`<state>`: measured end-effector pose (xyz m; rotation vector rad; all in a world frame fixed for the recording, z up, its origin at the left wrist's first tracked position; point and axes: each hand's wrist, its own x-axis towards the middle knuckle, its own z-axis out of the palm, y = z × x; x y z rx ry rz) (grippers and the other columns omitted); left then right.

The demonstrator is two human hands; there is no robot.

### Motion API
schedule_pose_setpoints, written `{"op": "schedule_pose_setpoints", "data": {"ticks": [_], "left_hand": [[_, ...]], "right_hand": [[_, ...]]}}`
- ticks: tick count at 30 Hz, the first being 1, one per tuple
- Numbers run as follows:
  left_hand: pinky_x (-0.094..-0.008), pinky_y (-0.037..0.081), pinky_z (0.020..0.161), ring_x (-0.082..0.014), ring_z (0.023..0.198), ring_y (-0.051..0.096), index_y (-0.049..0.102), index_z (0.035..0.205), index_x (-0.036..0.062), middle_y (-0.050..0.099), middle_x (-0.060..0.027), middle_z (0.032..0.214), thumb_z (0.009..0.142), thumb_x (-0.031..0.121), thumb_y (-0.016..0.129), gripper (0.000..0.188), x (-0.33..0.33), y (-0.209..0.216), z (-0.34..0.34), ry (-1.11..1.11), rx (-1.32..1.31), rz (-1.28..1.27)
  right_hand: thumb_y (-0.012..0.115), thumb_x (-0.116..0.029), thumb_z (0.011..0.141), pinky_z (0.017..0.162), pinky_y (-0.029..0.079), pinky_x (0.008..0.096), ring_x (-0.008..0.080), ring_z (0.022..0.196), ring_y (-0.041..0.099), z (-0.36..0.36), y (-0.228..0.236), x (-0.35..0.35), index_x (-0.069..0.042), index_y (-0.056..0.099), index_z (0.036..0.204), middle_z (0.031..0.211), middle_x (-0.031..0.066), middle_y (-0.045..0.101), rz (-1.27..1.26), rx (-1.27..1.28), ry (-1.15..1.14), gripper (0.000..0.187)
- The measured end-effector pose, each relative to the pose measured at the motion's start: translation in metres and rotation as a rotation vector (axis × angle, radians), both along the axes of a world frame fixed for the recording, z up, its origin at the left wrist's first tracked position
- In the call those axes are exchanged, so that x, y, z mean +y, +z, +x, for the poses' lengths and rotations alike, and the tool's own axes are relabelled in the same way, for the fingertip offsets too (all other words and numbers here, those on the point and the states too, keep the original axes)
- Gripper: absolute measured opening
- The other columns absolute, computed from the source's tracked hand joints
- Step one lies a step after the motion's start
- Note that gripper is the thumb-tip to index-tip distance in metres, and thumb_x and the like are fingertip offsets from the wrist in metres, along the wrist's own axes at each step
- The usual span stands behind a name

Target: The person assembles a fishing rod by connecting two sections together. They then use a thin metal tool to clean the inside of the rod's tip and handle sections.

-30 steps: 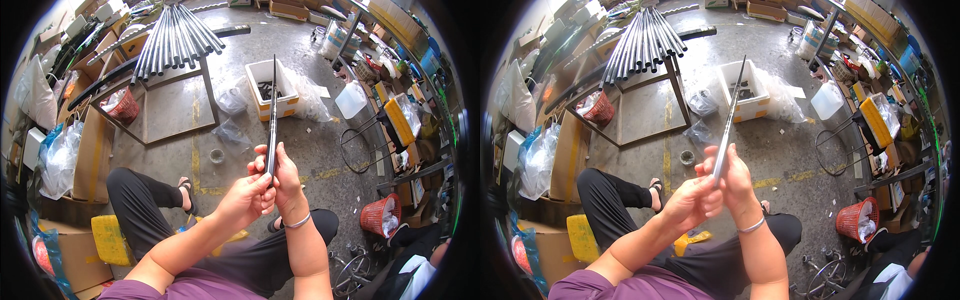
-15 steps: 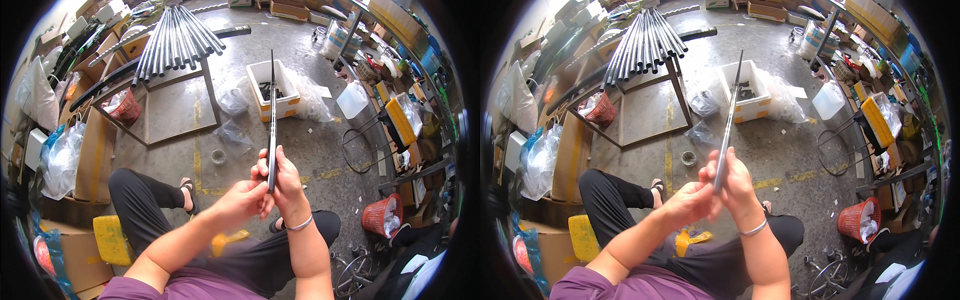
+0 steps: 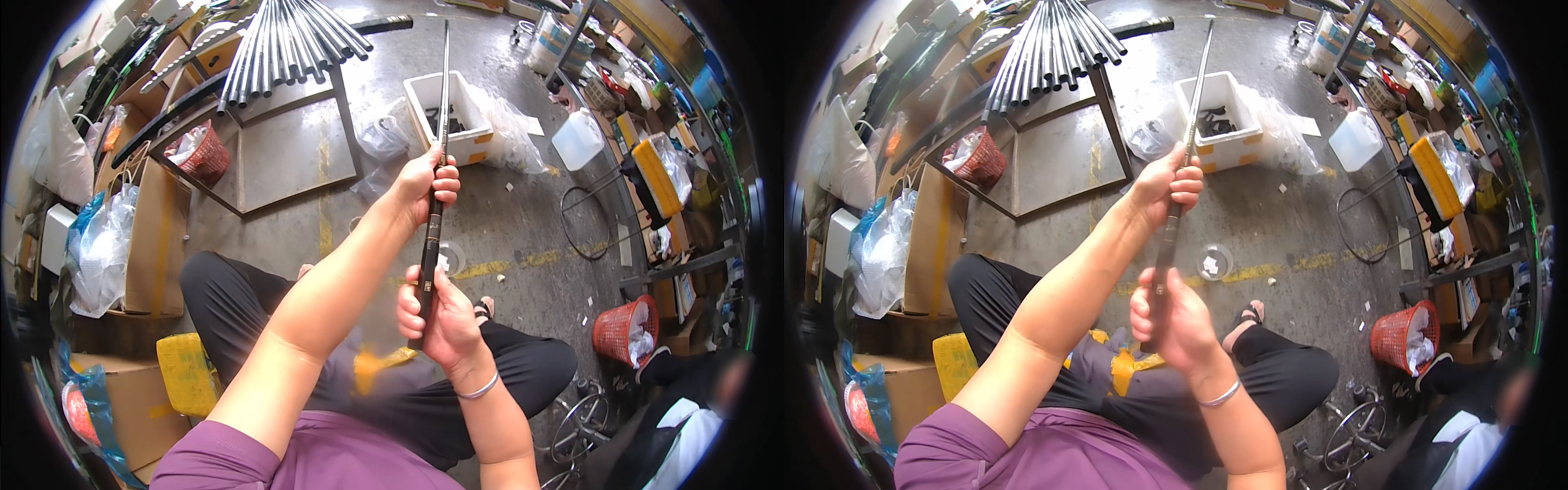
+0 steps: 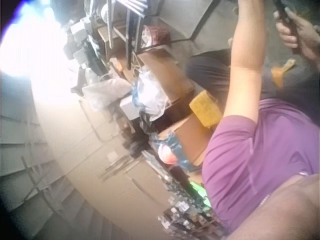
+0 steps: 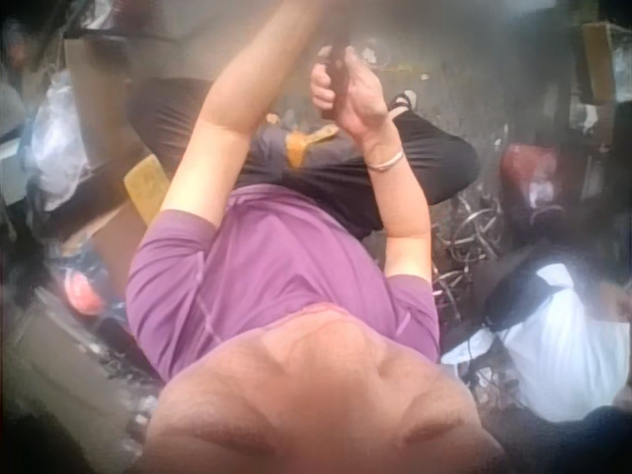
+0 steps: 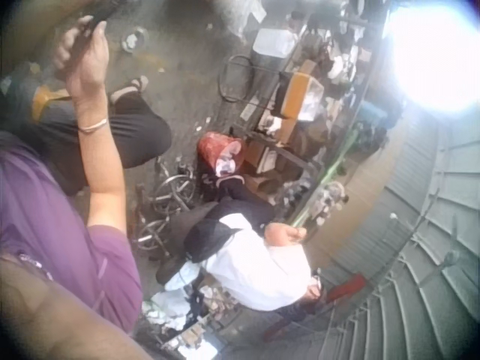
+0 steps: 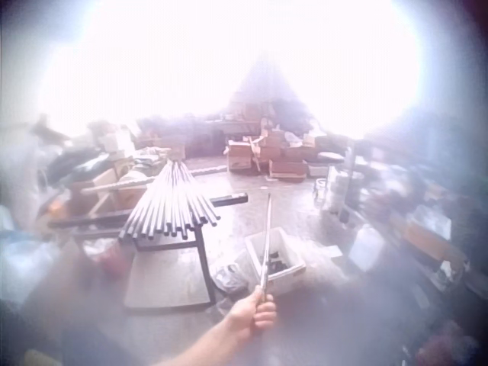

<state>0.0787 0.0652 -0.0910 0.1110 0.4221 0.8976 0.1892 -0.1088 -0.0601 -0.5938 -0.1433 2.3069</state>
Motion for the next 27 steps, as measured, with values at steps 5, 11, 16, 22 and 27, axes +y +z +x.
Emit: {"op": "schedule_pose_setpoints", "data": {"ticks": [5, 11, 16, 22, 27], "left_hand": [[-0.0214, 0.021, 0.036, -0.0052, 0.042, 0.025, 0.038, 0.085, 0.011, 0.031, 0.0052, 0.057, 0.099, 0.042, 0.032, 0.035, -0.018, 0.006, 0.008, 0.102, 0.349, -0.022], [-0.022, 0.022, 0.035, -0.0055, 0.041, 0.025, 0.037, 0.082, 0.0104, 0.031, 0.0042, 0.056, 0.098, 0.042, 0.034, 0.036, -0.032, 0.007, 0.001, 0.167, 0.546, -0.042], [-0.0228, 0.021, 0.035, -0.0058, 0.041, 0.025, 0.037, 0.08, 0.01, 0.033, 0.0034, 0.056, 0.097, 0.038, 0.035, 0.032, -0.035, 0.014, 0.003, 0.185, 0.643, -0.032], [-0.023, 0.022, 0.035, -0.0061, 0.041, 0.025, 0.038, 0.08, 0.0092, 0.034, 0.0025, 0.056, 0.097, 0.037, 0.035, 0.032, -0.035, 0.018, -0.001, 0.196, 0.697, -0.023], [-0.0231, 0.024, 0.035, -0.0067, 0.041, 0.028, 0.039, 0.08, 0.0083, 0.036, 0.0013, 0.056, 0.097, 0.039, 0.035, 0.035, -0.034, 0.02, -0.001, 0.215, 0.728, -0.02]], "right_hand": [[0.03, -0.048, 0.099, 0.037, 0.023, 0.0199, 0.0055, 0.043, 0.025, -0.008, -0.01, -0.016, -0.01, 0.045, 0.09, 0.057, -0.0037, 0.03, -0.068, -0.166, -0.059, 0.042], [0.03, -0.051, 0.098, 0.036, 0.018, 0.0199, 0.0048, 0.041, 0.021, -0.018, -0.004, -0.022, -0.011, 0.042, 0.085, 0.057, -0.0052, 0.028, -0.096, -0.377, -0.017, 0.043], [0.03, -0.054, 0.097, 0.037, 0.017, 0.0213, 0.0055, 0.042, 0.021, -0.02, -0.007, -0.025, -0.011, 0.041, 0.086, 0.057, -0.0048, 0.029, -0.078, -0.391, -0.005, 0.045], [0.032, -0.053, 0.097, 0.036, 0.017, 0.0198, 0.0046, 0.042, 0.02, -0.026, -0.004, -0.025, -0.012, 0.042, 0.084, 0.057, -0.0057, 0.027, -0.083, -0.413, -0.008, 0.044], [0.033, -0.054, 0.096, 0.036, 0.018, 0.0196, 0.0046, 0.042, 0.02, -0.025, -0.006, -0.023, -0.012, 0.042, 0.084, 0.056, -0.0058, 0.027, -0.071, -0.417, -0.005, 0.044]]}}
